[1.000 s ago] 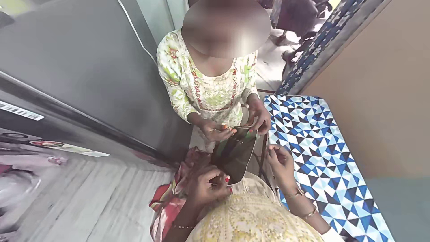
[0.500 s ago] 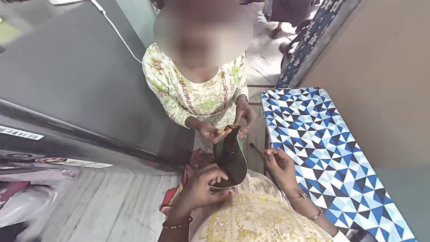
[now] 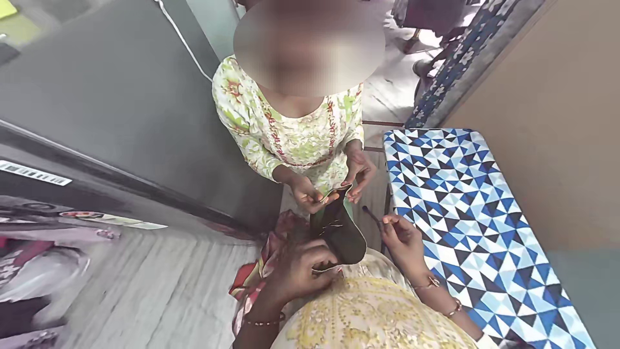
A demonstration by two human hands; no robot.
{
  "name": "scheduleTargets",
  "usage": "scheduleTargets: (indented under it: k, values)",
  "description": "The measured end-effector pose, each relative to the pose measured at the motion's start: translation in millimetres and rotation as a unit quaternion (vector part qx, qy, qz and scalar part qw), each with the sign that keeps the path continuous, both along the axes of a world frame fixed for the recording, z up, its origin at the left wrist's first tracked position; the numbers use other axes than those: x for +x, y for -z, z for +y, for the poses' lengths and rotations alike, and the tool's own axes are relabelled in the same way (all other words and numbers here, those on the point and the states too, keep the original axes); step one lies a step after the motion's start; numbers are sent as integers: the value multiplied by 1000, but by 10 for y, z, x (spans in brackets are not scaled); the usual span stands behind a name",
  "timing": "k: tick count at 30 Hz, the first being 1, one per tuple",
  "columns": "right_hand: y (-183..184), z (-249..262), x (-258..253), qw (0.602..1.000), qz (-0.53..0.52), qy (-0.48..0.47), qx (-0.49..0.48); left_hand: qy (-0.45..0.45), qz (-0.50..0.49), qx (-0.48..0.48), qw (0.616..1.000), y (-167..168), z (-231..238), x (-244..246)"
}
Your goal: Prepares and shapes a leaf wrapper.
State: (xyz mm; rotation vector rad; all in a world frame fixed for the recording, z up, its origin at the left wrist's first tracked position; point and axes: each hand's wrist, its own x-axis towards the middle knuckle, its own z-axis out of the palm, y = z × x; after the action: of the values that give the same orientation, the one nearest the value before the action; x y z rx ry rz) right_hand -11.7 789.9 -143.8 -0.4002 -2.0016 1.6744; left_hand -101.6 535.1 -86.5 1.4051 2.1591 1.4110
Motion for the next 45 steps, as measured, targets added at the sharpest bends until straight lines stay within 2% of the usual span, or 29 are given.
scheduleTargets:
  k: [14, 29, 45]
  values:
    - [-3, -41, -72, 1000, -8, -16, 14, -112, 29, 8, 993, -47, -322, -160]
    - [-34, -128, -53, 999, -19, -23, 22, -164, 31, 6, 986, -36, -527, -178]
    - [-31, -220, 19, 998, -16, -31, 50, -147, 6, 20, 989, 67, -707, -75]
